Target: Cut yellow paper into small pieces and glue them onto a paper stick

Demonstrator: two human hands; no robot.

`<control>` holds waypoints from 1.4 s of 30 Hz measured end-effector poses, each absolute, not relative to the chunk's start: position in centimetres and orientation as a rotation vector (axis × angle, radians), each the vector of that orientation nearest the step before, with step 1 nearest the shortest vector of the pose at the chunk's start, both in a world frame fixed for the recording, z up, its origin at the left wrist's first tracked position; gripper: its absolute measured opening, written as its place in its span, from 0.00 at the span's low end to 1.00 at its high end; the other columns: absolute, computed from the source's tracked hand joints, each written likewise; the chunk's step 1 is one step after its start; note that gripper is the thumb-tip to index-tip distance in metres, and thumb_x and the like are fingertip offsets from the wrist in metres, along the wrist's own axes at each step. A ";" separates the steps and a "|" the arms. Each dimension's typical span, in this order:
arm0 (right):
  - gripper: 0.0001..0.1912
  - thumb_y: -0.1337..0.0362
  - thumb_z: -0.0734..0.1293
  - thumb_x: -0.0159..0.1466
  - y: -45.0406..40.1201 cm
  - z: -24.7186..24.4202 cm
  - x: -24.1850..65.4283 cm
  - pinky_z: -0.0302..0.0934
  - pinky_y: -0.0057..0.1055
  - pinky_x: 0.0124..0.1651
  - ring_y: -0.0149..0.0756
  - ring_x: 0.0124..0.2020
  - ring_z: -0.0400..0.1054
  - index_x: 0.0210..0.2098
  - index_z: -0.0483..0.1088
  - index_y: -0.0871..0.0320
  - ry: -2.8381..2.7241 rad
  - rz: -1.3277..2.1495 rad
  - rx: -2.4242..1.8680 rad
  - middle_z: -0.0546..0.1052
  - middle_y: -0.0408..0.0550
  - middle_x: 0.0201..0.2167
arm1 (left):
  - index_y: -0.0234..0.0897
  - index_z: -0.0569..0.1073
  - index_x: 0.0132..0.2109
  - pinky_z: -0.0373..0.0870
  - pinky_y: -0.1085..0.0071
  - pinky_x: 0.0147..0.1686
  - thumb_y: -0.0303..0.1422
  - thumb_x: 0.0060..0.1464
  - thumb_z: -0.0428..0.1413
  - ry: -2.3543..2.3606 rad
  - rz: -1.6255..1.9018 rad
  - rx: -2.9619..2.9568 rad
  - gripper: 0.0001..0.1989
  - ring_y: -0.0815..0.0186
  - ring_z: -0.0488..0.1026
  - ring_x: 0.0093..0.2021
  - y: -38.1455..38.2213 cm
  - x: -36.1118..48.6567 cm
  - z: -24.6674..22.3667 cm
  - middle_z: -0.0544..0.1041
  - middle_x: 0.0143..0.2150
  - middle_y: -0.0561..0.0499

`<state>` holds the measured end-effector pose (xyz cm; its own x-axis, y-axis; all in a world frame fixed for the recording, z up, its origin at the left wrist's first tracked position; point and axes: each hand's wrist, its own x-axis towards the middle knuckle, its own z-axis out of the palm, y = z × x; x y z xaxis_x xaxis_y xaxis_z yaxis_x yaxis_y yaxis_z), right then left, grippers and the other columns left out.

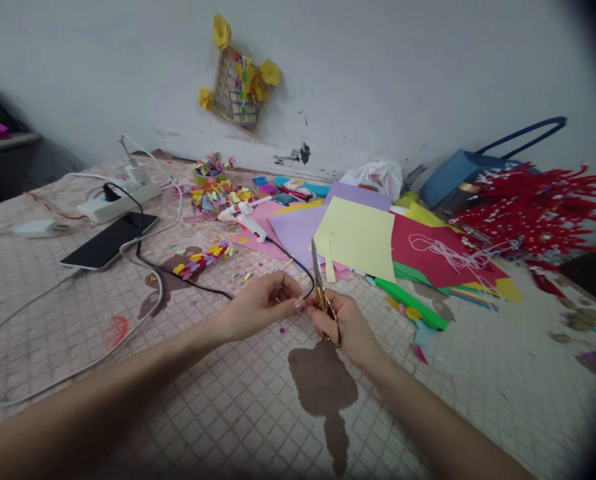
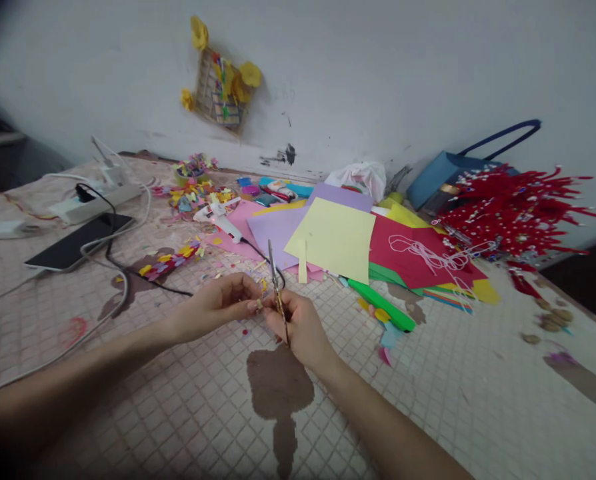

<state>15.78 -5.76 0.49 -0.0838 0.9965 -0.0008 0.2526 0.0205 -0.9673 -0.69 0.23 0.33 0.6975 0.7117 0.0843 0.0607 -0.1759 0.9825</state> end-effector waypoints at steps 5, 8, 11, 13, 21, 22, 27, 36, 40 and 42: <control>0.06 0.63 0.62 0.55 -5.8 0.8 15.7 0.48 0.22 0.19 0.24 0.17 0.52 0.26 0.64 0.60 -1.495 1.161 -1.350 0.59 0.36 0.15 | 0.31 0.68 0.33 0.63 0.75 0.25 0.34 0.50 0.54 0.671 0.598 1.696 0.08 0.71 0.67 0.26 0.3 -0.8 0.4 0.71 0.26 0.51; 0.07 0.62 0.62 0.56 -5.7 0.4 15.8 0.48 0.21 0.19 0.24 0.16 0.53 0.27 0.65 0.60 -1.461 1.151 -1.358 0.60 0.36 0.16 | 0.31 0.67 0.31 0.63 0.75 0.24 0.33 0.49 0.54 0.658 0.577 1.625 0.08 0.73 0.66 0.23 0.3 -0.8 0.4 0.69 0.23 0.53; 0.09 0.59 0.62 0.59 -5.7 0.0 15.9 0.49 0.21 0.19 0.24 0.16 0.54 0.29 0.65 0.60 -1.381 1.163 -1.333 0.60 0.36 0.16 | 0.32 0.67 0.30 0.64 0.75 0.25 0.35 0.48 0.55 0.692 0.616 1.511 0.09 0.73 0.67 0.23 0.5 -0.7 0.4 0.70 0.24 0.52; 0.13 0.55 0.60 0.60 -5.8 -0.1 15.8 0.49 0.22 0.19 0.24 0.16 0.53 0.28 0.64 0.60 -1.326 1.180 -1.310 0.59 0.36 0.15 | 0.32 0.67 0.30 0.65 0.75 0.26 0.36 0.48 0.56 0.722 0.688 1.418 0.10 0.73 0.68 0.24 0.5 -0.7 0.5 0.72 0.25 0.52; 0.20 0.49 0.57 0.61 -6.9 -0.2 14.7 0.48 0.24 0.20 0.25 0.16 0.52 0.26 0.63 0.60 -1.431 1.238 -1.330 0.56 0.35 0.14 | 0.32 0.66 0.31 0.68 0.72 0.33 0.34 0.49 0.56 0.762 0.953 1.219 0.09 0.70 0.72 0.30 0.4 -0.6 1.2 0.74 0.29 0.50; 0.21 0.48 0.57 0.61 -7.0 -0.2 14.6 0.47 0.24 0.19 0.25 0.16 0.51 0.25 0.63 0.60 -1.439 1.234 -1.344 0.55 0.35 0.14 | 0.32 0.66 0.31 0.68 0.72 0.33 0.34 0.49 0.56 0.767 0.973 1.209 0.09 0.69 0.72 0.31 0.4 -0.6 1.2 0.74 0.29 0.50; 0.23 0.46 0.56 0.61 -7.1 -0.3 14.2 0.47 0.23 0.18 0.25 0.15 0.51 0.24 0.61 0.59 -1.457 1.204 -1.379 0.55 0.36 0.14 | 0.33 0.66 0.31 0.67 0.73 0.33 0.33 0.50 0.56 0.754 1.021 1.112 0.07 0.71 0.71 0.29 0.4 -0.6 0.9 0.74 0.29 0.52; 0.22 0.46 0.57 0.60 -7.1 -0.5 13.8 0.47 0.24 0.19 0.26 0.15 0.52 0.24 0.61 0.59 -1.510 1.152 -1.412 0.58 0.36 0.14 | 0.33 0.67 0.31 0.66 0.72 0.33 0.33 0.49 0.56 0.723 1.060 1.032 0.08 0.72 0.70 0.29 0.2 -0.4 0.5 0.73 0.29 0.52; 0.22 0.45 0.56 0.60 -7.1 -0.4 13.7 0.47 0.24 0.19 0.26 0.16 0.53 0.23 0.61 0.59 -1.522 1.146 -1.423 0.57 0.36 0.14 | 0.33 0.67 0.31 0.66 0.73 0.33 0.33 0.49 0.56 0.719 1.069 1.017 0.08 0.72 0.69 0.29 0.1 -0.4 0.5 0.72 0.28 0.53; 0.23 0.45 0.56 0.60 -7.1 -0.4 13.7 0.47 0.24 0.19 0.26 0.16 0.53 0.23 0.60 0.59 -1.526 1.134 -1.420 0.57 0.36 0.14 | 0.33 0.67 0.31 0.66 0.73 0.34 0.33 0.49 0.56 0.715 1.078 1.009 0.08 0.72 0.69 0.29 0.1 -0.3 0.5 0.72 0.28 0.53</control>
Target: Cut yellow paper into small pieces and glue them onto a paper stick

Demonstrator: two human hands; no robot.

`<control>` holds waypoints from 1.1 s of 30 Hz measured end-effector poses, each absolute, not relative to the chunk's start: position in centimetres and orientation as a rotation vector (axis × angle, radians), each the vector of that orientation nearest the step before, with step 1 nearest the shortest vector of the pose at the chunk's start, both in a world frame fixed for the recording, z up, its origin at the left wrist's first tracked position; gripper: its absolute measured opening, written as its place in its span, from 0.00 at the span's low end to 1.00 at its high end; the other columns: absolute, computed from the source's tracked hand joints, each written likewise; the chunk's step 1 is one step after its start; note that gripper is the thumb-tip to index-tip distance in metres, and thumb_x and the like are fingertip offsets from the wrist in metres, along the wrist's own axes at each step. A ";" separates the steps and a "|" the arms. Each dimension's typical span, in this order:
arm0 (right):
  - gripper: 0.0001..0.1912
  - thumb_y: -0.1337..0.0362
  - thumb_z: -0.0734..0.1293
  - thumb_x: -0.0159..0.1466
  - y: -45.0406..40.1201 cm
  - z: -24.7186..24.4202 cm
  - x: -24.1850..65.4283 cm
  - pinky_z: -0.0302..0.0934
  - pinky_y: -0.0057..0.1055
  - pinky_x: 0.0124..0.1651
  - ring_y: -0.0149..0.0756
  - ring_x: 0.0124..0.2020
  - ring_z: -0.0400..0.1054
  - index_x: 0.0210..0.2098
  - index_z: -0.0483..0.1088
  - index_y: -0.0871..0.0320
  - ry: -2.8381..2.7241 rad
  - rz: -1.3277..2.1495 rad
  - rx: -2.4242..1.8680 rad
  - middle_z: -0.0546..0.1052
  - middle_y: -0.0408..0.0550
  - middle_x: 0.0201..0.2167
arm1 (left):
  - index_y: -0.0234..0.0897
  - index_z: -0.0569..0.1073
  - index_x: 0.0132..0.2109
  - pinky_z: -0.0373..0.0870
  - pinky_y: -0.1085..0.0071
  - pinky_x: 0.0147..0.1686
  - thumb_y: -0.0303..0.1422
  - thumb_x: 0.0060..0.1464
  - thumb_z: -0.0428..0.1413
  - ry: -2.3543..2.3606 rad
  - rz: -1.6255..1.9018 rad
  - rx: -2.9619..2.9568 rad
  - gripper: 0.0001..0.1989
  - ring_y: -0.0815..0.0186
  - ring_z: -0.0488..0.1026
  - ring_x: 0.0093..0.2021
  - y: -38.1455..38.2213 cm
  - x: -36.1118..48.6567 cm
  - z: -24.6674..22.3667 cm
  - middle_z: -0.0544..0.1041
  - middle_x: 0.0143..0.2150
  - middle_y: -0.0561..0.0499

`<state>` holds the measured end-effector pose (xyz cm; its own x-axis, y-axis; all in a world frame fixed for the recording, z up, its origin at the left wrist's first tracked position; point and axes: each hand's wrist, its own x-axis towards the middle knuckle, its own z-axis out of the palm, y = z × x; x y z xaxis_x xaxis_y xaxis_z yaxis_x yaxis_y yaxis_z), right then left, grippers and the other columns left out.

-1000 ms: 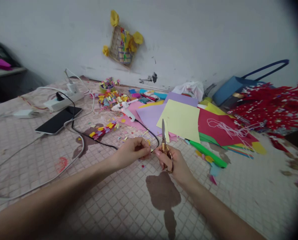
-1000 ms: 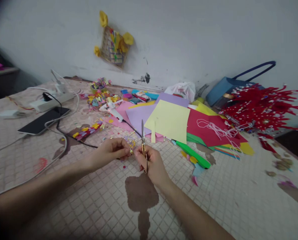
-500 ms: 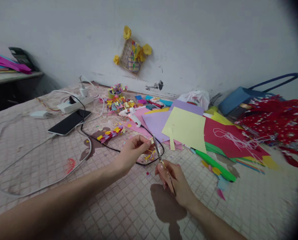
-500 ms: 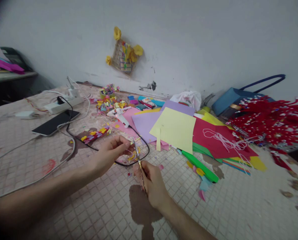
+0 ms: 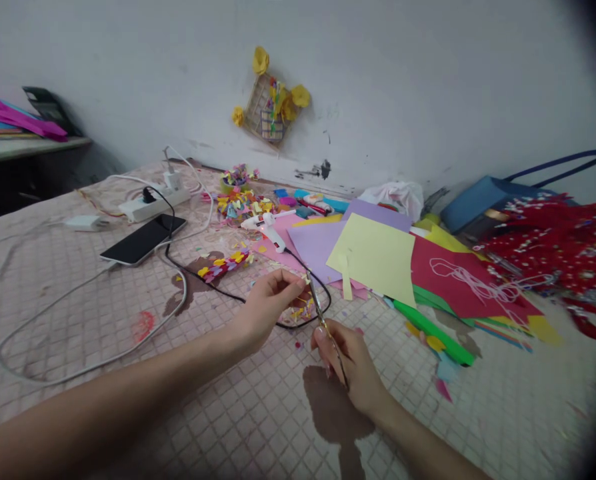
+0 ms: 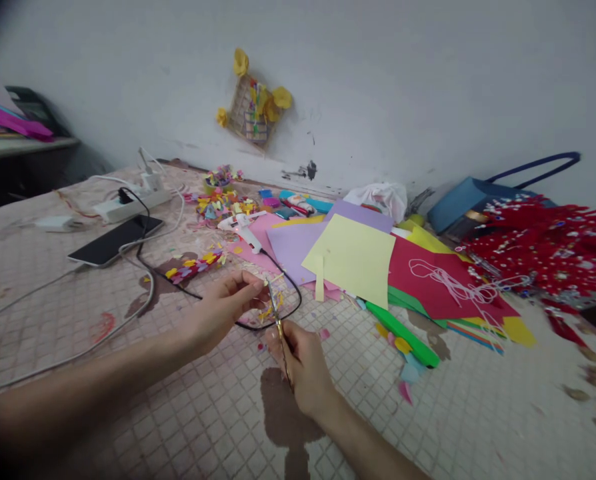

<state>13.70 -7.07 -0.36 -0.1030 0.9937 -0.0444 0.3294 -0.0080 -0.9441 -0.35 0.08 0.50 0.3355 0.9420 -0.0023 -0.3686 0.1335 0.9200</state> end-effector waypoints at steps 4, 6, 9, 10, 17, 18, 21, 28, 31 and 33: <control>0.23 0.45 0.56 0.59 -7.0 -0.4 13.7 0.47 0.24 0.18 0.26 0.15 0.52 0.23 0.60 0.59 -1.519 1.145 -1.435 0.57 0.36 0.13 | 0.33 0.67 0.31 0.66 0.72 0.33 0.33 0.49 0.56 0.720 1.080 0.999 0.08 0.72 0.69 0.29 0.1 -0.3 0.5 0.72 0.29 0.53; 0.23 0.44 0.56 0.59 -7.0 -0.6 13.7 0.48 0.24 0.18 0.26 0.14 0.52 0.23 0.60 0.59 -1.518 1.148 -1.444 0.57 0.36 0.13 | 0.33 0.67 0.31 0.66 0.72 0.33 0.34 0.49 0.56 0.721 1.080 0.997 0.08 0.72 0.69 0.29 0.1 -0.3 0.4 0.72 0.29 0.53; 0.23 0.44 0.56 0.59 -7.0 -0.7 13.8 0.48 0.24 0.18 0.26 0.15 0.53 0.23 0.60 0.59 -1.518 1.144 -1.441 0.57 0.37 0.14 | 0.33 0.67 0.31 0.66 0.72 0.33 0.33 0.49 0.57 0.715 1.081 0.989 0.08 0.72 0.69 0.29 0.1 -0.3 0.4 0.72 0.29 0.53; 0.23 0.45 0.56 0.59 -7.0 -0.8 13.8 0.48 0.24 0.18 0.26 0.15 0.52 0.23 0.60 0.58 -1.518 1.145 -1.439 0.57 0.37 0.14 | 0.33 0.67 0.31 0.66 0.72 0.33 0.33 0.48 0.57 0.712 1.082 0.984 0.08 0.72 0.69 0.29 0.1 -0.2 0.3 0.72 0.29 0.52; 0.22 0.46 0.56 0.60 -7.0 -0.7 13.8 0.47 0.24 0.18 0.26 0.15 0.53 0.23 0.60 0.58 -1.527 1.130 -1.430 0.58 0.37 0.13 | 0.33 0.67 0.30 0.66 0.71 0.33 0.34 0.47 0.57 0.711 1.076 0.982 0.08 0.72 0.68 0.28 0.1 -0.2 0.3 0.72 0.28 0.52; 0.22 0.46 0.56 0.60 -7.0 -0.7 13.8 0.47 0.24 0.18 0.26 0.15 0.53 0.23 0.60 0.58 -1.531 1.125 -1.435 0.58 0.37 0.13 | 0.33 0.67 0.30 0.66 0.71 0.33 0.34 0.47 0.57 0.709 1.078 0.980 0.09 0.72 0.68 0.28 0.1 -0.2 0.3 0.71 0.28 0.52; 0.22 0.46 0.56 0.60 -7.0 -0.7 13.8 0.48 0.24 0.18 0.26 0.15 0.53 0.23 0.60 0.58 -1.540 1.110 -1.454 0.57 0.36 0.13 | 0.32 0.67 0.30 0.66 0.72 0.33 0.33 0.47 0.57 0.686 1.077 0.973 0.08 0.72 0.69 0.28 0.1 -0.2 0.2 0.72 0.28 0.52; 0.21 0.47 0.56 0.61 -7.1 -0.6 14.3 0.47 0.24 0.18 0.26 0.14 0.53 0.23 0.60 0.58 -1.575 1.087 -1.473 0.57 0.36 0.13 | 0.32 0.67 0.30 0.66 0.73 0.32 0.34 0.48 0.57 0.665 1.014 1.072 0.09 0.72 0.70 0.28 0.9 -0.7 0.4 0.73 0.28 0.52; 0.21 0.48 0.56 0.61 -7.0 -0.5 14.7 0.47 0.24 0.18 0.26 0.14 0.52 0.23 0.60 0.58 -1.594 1.091 -1.470 0.56 0.36 0.13 | 0.32 0.67 0.30 0.67 0.73 0.32 0.35 0.48 0.57 0.650 0.945 1.144 0.10 0.72 0.70 0.28 1.4 -1.1 0.7 0.73 0.28 0.51; 0.21 0.48 0.56 0.61 -7.0 -0.5 15.0 0.47 0.24 0.17 0.26 0.15 0.52 0.22 0.59 0.57 -1.611 1.097 -1.467 0.56 0.36 0.14 | 0.32 0.67 0.30 0.67 0.74 0.31 0.34 0.48 0.58 0.659 0.911 1.171 0.10 0.72 0.70 0.29 1.7 -1.3 0.9 0.73 0.28 0.51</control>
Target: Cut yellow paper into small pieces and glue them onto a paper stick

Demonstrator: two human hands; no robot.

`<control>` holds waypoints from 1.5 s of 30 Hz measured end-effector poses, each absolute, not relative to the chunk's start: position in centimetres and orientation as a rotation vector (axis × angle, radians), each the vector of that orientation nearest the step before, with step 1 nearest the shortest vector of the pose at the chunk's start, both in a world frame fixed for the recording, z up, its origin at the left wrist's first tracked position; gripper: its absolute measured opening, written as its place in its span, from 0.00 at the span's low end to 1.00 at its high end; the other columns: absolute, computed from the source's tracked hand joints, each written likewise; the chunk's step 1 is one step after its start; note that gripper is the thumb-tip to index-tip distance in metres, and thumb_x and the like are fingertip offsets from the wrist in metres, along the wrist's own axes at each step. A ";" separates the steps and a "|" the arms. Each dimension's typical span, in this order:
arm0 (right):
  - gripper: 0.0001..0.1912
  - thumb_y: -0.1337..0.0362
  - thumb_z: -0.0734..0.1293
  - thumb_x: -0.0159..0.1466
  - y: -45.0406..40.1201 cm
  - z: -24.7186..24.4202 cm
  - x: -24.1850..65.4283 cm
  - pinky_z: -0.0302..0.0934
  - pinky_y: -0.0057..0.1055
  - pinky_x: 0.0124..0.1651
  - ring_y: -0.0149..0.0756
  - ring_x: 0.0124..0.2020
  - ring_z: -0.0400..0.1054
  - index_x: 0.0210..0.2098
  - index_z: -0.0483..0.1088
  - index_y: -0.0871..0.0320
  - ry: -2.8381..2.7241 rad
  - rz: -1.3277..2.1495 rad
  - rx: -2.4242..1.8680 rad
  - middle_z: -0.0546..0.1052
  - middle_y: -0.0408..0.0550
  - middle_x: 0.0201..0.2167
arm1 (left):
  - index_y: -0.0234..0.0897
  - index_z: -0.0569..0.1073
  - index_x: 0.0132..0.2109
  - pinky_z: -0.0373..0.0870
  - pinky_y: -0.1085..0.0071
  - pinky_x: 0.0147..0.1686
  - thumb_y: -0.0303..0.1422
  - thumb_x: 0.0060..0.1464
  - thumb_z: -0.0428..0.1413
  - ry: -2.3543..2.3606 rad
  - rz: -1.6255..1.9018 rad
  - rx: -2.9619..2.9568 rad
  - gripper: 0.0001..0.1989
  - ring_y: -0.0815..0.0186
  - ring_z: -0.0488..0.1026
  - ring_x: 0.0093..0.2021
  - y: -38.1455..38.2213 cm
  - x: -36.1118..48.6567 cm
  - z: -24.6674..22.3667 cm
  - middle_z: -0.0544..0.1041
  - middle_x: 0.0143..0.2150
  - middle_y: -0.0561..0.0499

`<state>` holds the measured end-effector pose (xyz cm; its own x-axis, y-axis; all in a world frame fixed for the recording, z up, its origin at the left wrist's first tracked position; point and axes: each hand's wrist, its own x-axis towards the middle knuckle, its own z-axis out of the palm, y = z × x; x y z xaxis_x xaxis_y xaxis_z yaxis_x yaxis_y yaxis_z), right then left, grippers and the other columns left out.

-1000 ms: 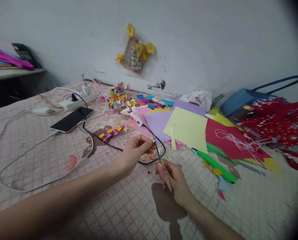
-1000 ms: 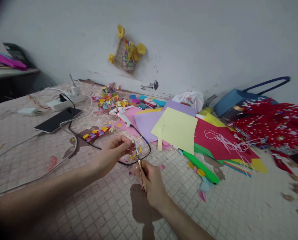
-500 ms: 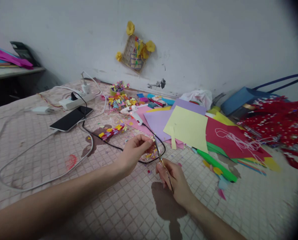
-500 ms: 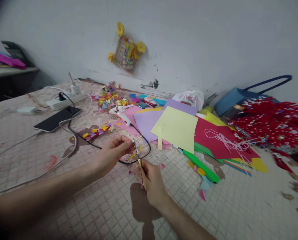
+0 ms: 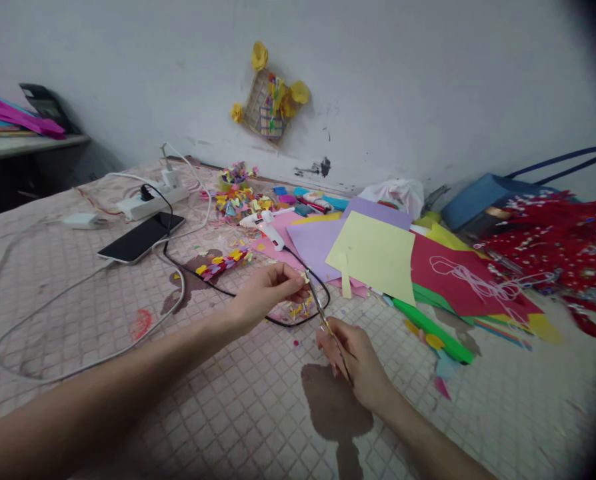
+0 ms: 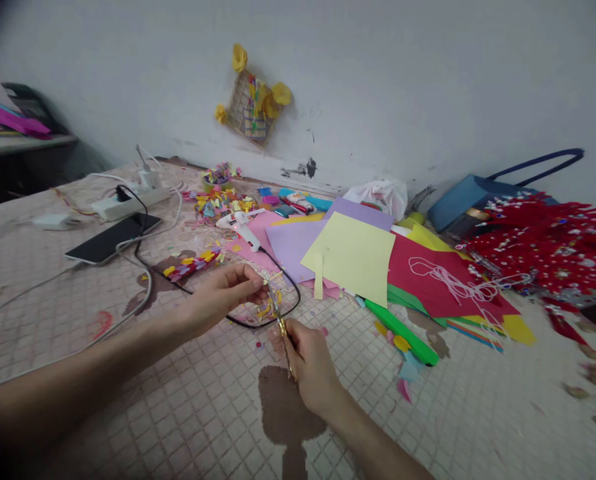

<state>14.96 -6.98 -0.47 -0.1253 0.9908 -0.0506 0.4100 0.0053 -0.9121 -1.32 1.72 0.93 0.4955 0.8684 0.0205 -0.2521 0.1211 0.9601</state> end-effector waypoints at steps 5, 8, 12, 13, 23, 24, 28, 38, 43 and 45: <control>0.21 0.48 0.57 0.60 -6.9 -0.3 15.3 0.46 0.24 0.17 0.26 0.15 0.52 0.20 0.58 0.57 -1.619 1.088 -1.485 0.57 0.37 0.14 | 0.32 0.67 0.30 0.68 0.73 0.33 0.34 0.48 0.57 0.612 0.839 1.198 0.09 0.71 0.72 0.30 2.4 -1.8 1.2 0.75 0.29 0.50; 0.21 0.47 0.58 0.60 -6.9 -0.2 15.4 0.46 0.23 0.17 0.25 0.15 0.51 0.21 0.59 0.58 -1.556 1.192 -1.456 0.56 0.36 0.13 | 0.32 0.67 0.30 0.68 0.73 0.34 0.33 0.49 0.57 0.591 0.811 1.222 0.08 0.71 0.73 0.31 2.7 -2.0 1.3 0.75 0.29 0.50; 0.22 0.45 0.57 0.59 -6.8 -0.2 15.6 0.47 0.22 0.16 0.24 0.12 0.50 0.24 0.61 0.58 -1.451 1.393 -1.409 0.55 0.34 0.12 | 0.32 0.68 0.31 0.68 0.74 0.35 0.32 0.50 0.57 0.582 0.791 1.240 0.07 0.72 0.73 0.31 2.9 -2.2 1.2 0.75 0.30 0.49; 0.22 0.45 0.57 0.59 -6.8 -0.1 15.7 0.47 0.22 0.16 0.24 0.12 0.50 0.24 0.62 0.59 -1.451 1.406 -1.409 0.55 0.34 0.12 | 0.32 0.68 0.31 0.68 0.74 0.35 0.32 0.50 0.57 0.576 0.785 1.244 0.07 0.72 0.73 0.31 3.0 -2.2 1.1 0.75 0.30 0.49; 0.18 0.53 0.57 0.61 -6.2 0.1 17.2 0.47 0.24 0.20 0.27 0.17 0.54 0.23 0.60 0.58 -1.761 1.025 -1.494 0.59 0.37 0.15 | 0.31 0.68 0.31 0.69 0.73 0.35 0.32 0.48 0.58 0.616 0.799 1.237 0.08 0.72 0.73 0.31 3.8 -3.1 2.0 0.75 0.30 0.50; 0.17 0.54 0.58 0.61 -5.9 0.2 17.6 0.47 0.24 0.21 0.27 0.18 0.54 0.22 0.60 0.58 -1.828 0.892 -1.552 0.60 0.38 0.15 | 0.31 0.67 0.31 0.69 0.73 0.35 0.32 0.47 0.59 0.645 0.827 1.255 0.09 0.72 0.73 0.31 4.3 -3.5 2.3 0.75 0.30 0.50; 0.14 0.57 0.59 0.60 -4.9 0.6 19.6 0.46 0.26 0.24 0.31 0.20 0.58 0.22 0.59 0.57 -2.064 0.346 -1.839 0.65 0.41 0.16 | 0.32 0.67 0.32 0.69 0.73 0.36 0.32 0.47 0.58 0.740 0.988 1.281 0.09 0.72 0.73 0.31 6.4 -5.8 3.1 0.76 0.31 0.50; 0.09 0.57 0.61 0.58 -4.1 0.8 21.7 0.48 0.27 0.24 0.36 0.25 0.67 0.30 0.66 0.55 -2.218 -0.008 -2.022 0.74 0.43 0.24 | 0.30 0.67 0.31 0.70 0.72 0.36 0.34 0.47 0.58 0.956 0.842 1.275 0.10 0.72 0.74 0.31 5.7 -7.9 0.4 0.77 0.31 0.49; 0.10 0.56 0.61 0.58 -4.0 0.4 22.5 0.53 0.28 0.27 0.38 0.28 0.68 0.30 0.67 0.55 -2.243 0.012 -2.001 0.75 0.44 0.28 | 0.30 0.68 0.31 0.70 0.73 0.33 0.34 0.47 0.58 0.935 0.720 1.321 0.10 0.71 0.73 0.29 4.8 -7.2 -0.1 0.76 0.29 0.50; 0.10 0.56 0.61 0.59 -4.0 0.2 22.6 0.56 0.30 0.30 0.39 0.32 0.68 0.32 0.69 0.55 -2.233 -0.029 -1.927 0.74 0.46 0.31 | 0.30 0.68 0.31 0.70 0.73 0.32 0.34 0.48 0.57 0.911 0.688 1.350 0.10 0.71 0.73 0.29 4.4 -7.0 -0.2 0.76 0.28 0.50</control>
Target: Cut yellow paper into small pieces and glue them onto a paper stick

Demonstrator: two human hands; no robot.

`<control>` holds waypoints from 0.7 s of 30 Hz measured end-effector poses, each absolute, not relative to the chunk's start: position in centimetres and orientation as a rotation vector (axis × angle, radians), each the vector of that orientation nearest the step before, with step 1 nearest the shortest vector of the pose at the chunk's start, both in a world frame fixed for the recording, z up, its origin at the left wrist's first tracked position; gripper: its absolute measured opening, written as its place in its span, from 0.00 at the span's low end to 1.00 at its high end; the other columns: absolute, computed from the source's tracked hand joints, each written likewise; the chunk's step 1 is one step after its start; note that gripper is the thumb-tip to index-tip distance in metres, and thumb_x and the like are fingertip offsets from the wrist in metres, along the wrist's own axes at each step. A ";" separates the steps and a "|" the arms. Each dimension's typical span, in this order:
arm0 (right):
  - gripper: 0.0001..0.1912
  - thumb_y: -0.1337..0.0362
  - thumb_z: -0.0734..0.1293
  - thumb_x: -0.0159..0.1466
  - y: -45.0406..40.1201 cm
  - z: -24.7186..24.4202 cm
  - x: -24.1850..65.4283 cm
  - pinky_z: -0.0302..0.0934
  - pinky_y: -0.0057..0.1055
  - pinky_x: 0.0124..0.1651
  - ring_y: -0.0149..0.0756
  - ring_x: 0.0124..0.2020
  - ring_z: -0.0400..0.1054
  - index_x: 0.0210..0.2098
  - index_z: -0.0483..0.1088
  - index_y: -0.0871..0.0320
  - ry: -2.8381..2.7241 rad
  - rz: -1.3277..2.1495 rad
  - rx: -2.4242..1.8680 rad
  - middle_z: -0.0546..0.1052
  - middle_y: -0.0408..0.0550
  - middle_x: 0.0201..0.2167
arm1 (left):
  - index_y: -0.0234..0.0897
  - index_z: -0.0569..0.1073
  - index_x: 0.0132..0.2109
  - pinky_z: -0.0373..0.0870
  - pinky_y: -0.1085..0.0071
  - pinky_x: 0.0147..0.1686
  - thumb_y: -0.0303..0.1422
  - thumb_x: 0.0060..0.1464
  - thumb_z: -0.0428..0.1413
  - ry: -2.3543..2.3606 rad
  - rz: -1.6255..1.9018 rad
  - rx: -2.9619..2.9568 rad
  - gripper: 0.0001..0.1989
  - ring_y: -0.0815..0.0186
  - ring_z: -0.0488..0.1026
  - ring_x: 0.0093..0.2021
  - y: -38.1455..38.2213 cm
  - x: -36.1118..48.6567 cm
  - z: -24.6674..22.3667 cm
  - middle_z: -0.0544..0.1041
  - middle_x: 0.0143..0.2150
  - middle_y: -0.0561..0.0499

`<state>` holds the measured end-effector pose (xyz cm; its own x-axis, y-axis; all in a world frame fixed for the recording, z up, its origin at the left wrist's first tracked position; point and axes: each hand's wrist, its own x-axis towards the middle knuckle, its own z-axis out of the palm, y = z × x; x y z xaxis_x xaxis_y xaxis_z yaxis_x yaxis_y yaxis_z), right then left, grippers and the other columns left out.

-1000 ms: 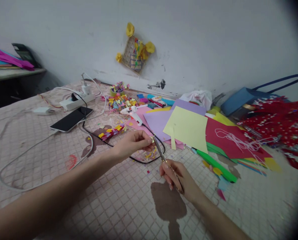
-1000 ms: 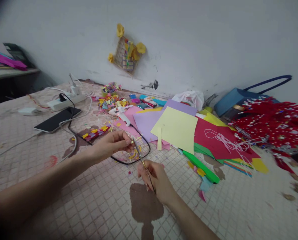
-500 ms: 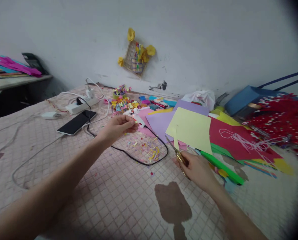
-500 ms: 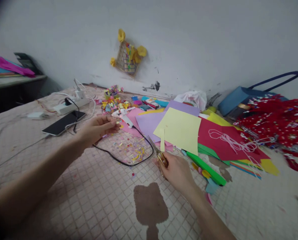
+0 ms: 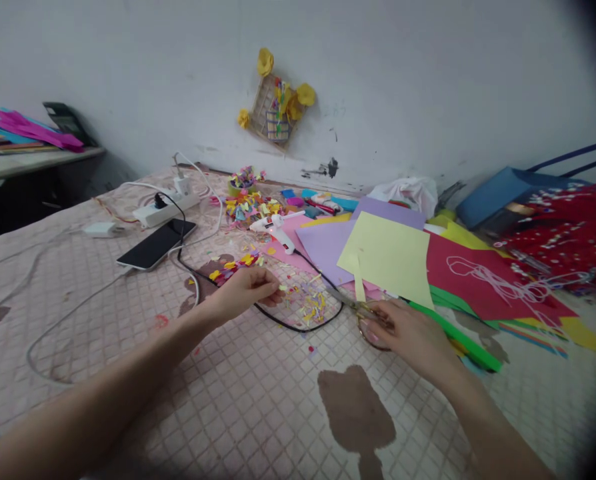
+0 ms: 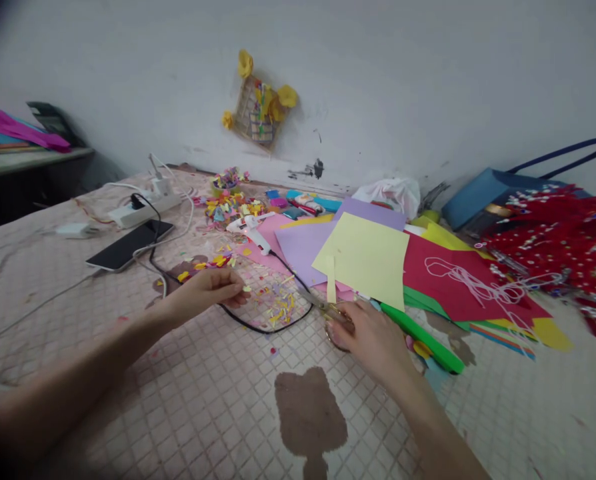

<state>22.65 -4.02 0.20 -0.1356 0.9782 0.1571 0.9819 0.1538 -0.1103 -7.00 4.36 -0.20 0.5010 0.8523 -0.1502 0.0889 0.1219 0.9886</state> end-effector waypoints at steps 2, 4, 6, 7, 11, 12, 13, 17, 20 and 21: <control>0.10 0.56 0.61 0.59 -4.0 0.2 22.5 0.57 0.32 0.34 0.41 0.36 0.68 0.33 0.69 0.55 -2.173 -0.059 -1.874 0.73 0.48 0.33 | 0.30 0.69 0.31 0.70 0.73 0.32 0.35 0.48 0.57 0.891 0.668 1.363 0.10 0.71 0.73 0.29 3.9 -6.7 -0.2 0.76 0.28 0.50; 0.10 0.57 0.60 0.60 -4.0 0.3 22.1 0.59 0.33 0.35 0.41 0.36 0.67 0.33 0.70 0.55 -2.087 0.015 -1.812 0.72 0.48 0.32 | 0.30 0.69 0.31 0.70 0.73 0.32 0.34 0.48 0.57 0.874 0.649 1.361 0.10 0.71 0.73 0.29 3.4 -6.5 -0.2 0.76 0.27 0.51; 0.10 0.59 0.60 0.61 -4.0 0.5 21.2 0.60 0.32 0.34 0.38 0.34 0.68 0.33 0.70 0.55 -1.980 0.206 -1.711 0.73 0.48 0.33 | 0.29 0.69 0.31 0.69 0.73 0.32 0.34 0.48 0.57 0.857 0.622 1.363 0.09 0.71 0.73 0.29 3.0 -6.2 -0.1 0.75 0.27 0.51; 0.10 0.59 0.59 0.61 -4.0 0.7 20.5 0.60 0.30 0.33 0.37 0.34 0.68 0.34 0.70 0.56 -1.920 0.328 -1.650 0.73 0.48 0.33 | 0.29 0.69 0.31 0.69 0.73 0.32 0.34 0.48 0.57 0.847 0.606 1.369 0.09 0.71 0.73 0.28 2.7 -6.0 0.0 0.75 0.27 0.51; 0.10 0.60 0.60 0.61 -3.9 0.8 17.3 0.61 0.27 0.30 0.34 0.33 0.68 0.35 0.70 0.57 -1.838 0.797 -1.444 0.74 0.47 0.32 | 0.29 0.69 0.31 0.69 0.72 0.32 0.33 0.49 0.55 0.803 0.573 1.400 0.08 0.71 0.73 0.29 2.0 -5.5 0.2 0.75 0.28 0.49; 0.09 0.61 0.60 0.61 -3.8 0.8 16.5 0.61 0.26 0.29 0.34 0.33 0.68 0.36 0.70 0.57 -1.830 0.852 -1.429 0.74 0.46 0.32 | 0.30 0.68 0.32 0.69 0.72 0.33 0.33 0.50 0.55 0.795 0.568 1.412 0.08 0.71 0.72 0.29 1.8 -5.5 0.2 0.75 0.29 0.49; 0.09 0.61 0.61 0.61 -3.7 0.7 15.8 0.61 0.26 0.29 0.33 0.32 0.67 0.37 0.70 0.57 -1.842 0.900 -1.396 0.74 0.46 0.32 | 0.30 0.68 0.32 0.69 0.72 0.32 0.32 0.50 0.54 0.790 0.563 1.426 0.07 0.71 0.72 0.29 1.7 -5.4 0.2 0.75 0.29 0.49; 0.09 0.62 0.61 0.60 -3.3 0.5 13.9 0.62 0.26 0.30 0.33 0.33 0.68 0.37 0.71 0.57 -1.880 0.956 -1.352 0.74 0.46 0.33 | 0.30 0.69 0.33 0.67 0.74 0.30 0.31 0.52 0.52 0.788 0.538 1.533 0.07 0.72 0.70 0.28 1.1 -5.3 0.2 0.74 0.27 0.50; 0.08 0.63 0.62 0.59 -3.3 0.5 13.2 0.61 0.25 0.30 0.32 0.32 0.68 0.35 0.71 0.58 -1.886 0.983 -1.369 0.75 0.45 0.31 | 0.30 0.69 0.32 0.65 0.75 0.28 0.31 0.53 0.50 0.806 0.537 1.655 0.07 0.72 0.68 0.27 0.7 -5.3 0.2 0.73 0.26 0.51; 0.07 0.64 0.63 0.59 -3.3 0.5 13.0 0.61 0.25 0.30 0.31 0.30 0.68 0.34 0.71 0.58 -1.892 0.973 -1.388 0.75 0.45 0.30 | 0.30 0.69 0.32 0.65 0.75 0.27 0.30 0.53 0.50 0.815 0.538 1.686 0.07 0.72 0.68 0.26 0.5 -5.3 0.2 0.73 0.26 0.51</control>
<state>13.04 -3.32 0.50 -0.2796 0.9593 0.0395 0.5257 0.1874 -0.8298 -5.26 0.53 0.19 0.6561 0.7522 -0.0613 0.2387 -0.1297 0.9624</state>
